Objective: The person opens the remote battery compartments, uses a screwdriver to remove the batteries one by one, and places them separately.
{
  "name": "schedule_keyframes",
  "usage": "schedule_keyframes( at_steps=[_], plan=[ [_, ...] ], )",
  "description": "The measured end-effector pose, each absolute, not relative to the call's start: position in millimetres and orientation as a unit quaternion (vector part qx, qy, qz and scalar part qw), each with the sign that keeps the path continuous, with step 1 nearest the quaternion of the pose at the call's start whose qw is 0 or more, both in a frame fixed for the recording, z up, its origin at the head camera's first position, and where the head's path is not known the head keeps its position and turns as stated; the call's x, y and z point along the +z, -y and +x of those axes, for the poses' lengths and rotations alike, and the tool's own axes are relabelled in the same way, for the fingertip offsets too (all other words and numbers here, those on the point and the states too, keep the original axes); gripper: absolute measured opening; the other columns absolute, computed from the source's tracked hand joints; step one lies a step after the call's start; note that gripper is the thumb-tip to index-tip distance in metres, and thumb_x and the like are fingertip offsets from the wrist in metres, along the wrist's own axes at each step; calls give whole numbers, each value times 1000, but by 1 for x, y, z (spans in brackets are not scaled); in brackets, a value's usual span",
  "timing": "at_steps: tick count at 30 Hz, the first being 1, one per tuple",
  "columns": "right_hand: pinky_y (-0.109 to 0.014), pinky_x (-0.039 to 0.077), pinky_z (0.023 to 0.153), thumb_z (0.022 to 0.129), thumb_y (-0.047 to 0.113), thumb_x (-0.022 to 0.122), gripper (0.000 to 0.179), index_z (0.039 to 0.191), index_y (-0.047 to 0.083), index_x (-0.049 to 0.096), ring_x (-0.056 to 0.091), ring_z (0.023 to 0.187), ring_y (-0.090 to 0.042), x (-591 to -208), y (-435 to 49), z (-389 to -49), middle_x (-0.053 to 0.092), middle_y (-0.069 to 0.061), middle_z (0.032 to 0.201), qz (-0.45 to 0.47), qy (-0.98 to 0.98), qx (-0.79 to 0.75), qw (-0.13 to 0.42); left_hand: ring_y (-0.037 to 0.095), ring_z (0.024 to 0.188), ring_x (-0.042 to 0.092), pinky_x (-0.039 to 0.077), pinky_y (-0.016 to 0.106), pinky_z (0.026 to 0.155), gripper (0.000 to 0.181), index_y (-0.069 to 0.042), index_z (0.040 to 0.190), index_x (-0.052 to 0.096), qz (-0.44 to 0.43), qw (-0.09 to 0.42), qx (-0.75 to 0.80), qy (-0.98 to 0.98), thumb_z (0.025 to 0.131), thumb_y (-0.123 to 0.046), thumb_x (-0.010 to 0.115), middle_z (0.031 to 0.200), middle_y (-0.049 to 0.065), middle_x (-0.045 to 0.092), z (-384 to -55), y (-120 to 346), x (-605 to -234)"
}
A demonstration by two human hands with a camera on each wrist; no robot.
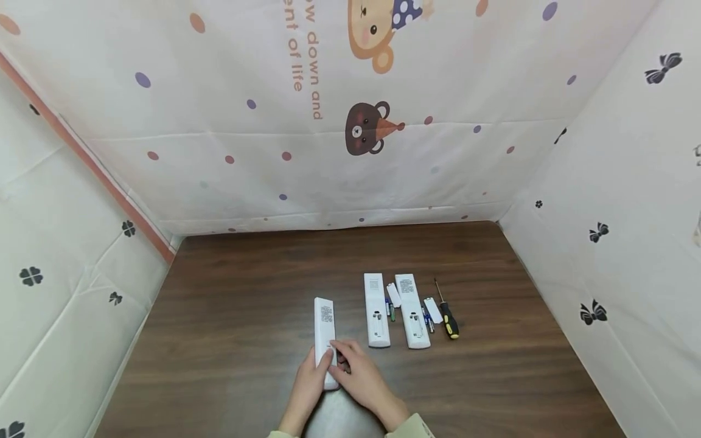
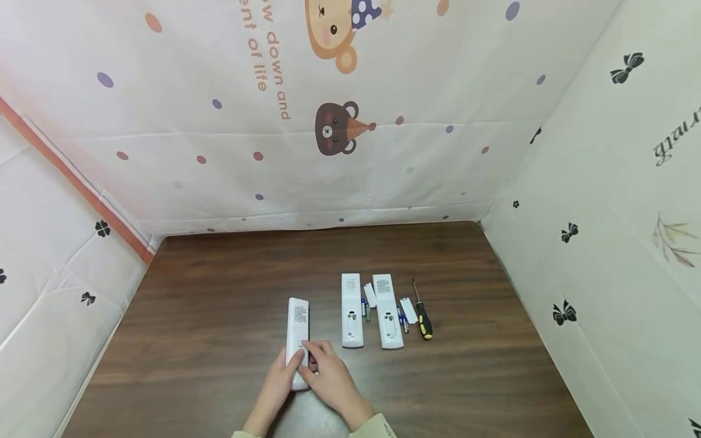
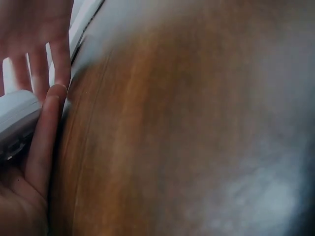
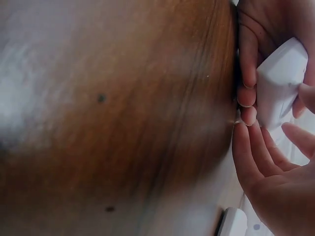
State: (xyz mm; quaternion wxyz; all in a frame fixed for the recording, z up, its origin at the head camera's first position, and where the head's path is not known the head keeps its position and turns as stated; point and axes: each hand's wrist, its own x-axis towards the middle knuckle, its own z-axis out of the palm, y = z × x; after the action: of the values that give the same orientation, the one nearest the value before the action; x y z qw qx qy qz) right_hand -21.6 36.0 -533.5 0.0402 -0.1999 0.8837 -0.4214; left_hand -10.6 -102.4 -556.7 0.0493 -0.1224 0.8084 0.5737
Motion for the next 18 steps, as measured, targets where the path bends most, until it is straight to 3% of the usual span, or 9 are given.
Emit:
schedule_keyframes(
  at_steps=[7, 11, 18],
  plan=[
    [-19, 44, 67, 81, 30, 64, 41, 117, 14, 55, 54, 83, -9, -536, -32, -23, 51, 2, 106, -205, -870, -446, 33, 20, 90, 56, 45, 36, 70, 48, -9, 118, 51, -114, 25, 546, -829, 88, -46, 48, 106, 11, 60, -7, 105, -559],
    [-21, 46, 69, 78, 29, 68, 42, 114, 12, 54, 55, 82, -11, -536, -33, -29, 52, -2, 100, -209, -852, -476, 55, 21, 86, 56, 45, 37, 68, 42, -11, 114, 53, -102, 5, 536, -838, 88, -43, 49, 102, 10, 61, -7, 106, -557],
    [-19, 44, 65, 73, 23, 73, 43, 109, 14, 52, 53, 77, -11, -531, -38, -40, 50, -1, 88, -189, -848, -482, 115, 17, 81, 56, 45, 32, 65, 46, -10, 114, 52, -96, 49, 551, -828, 88, -47, 48, 99, 9, 61, -15, 104, -559]
  ],
)
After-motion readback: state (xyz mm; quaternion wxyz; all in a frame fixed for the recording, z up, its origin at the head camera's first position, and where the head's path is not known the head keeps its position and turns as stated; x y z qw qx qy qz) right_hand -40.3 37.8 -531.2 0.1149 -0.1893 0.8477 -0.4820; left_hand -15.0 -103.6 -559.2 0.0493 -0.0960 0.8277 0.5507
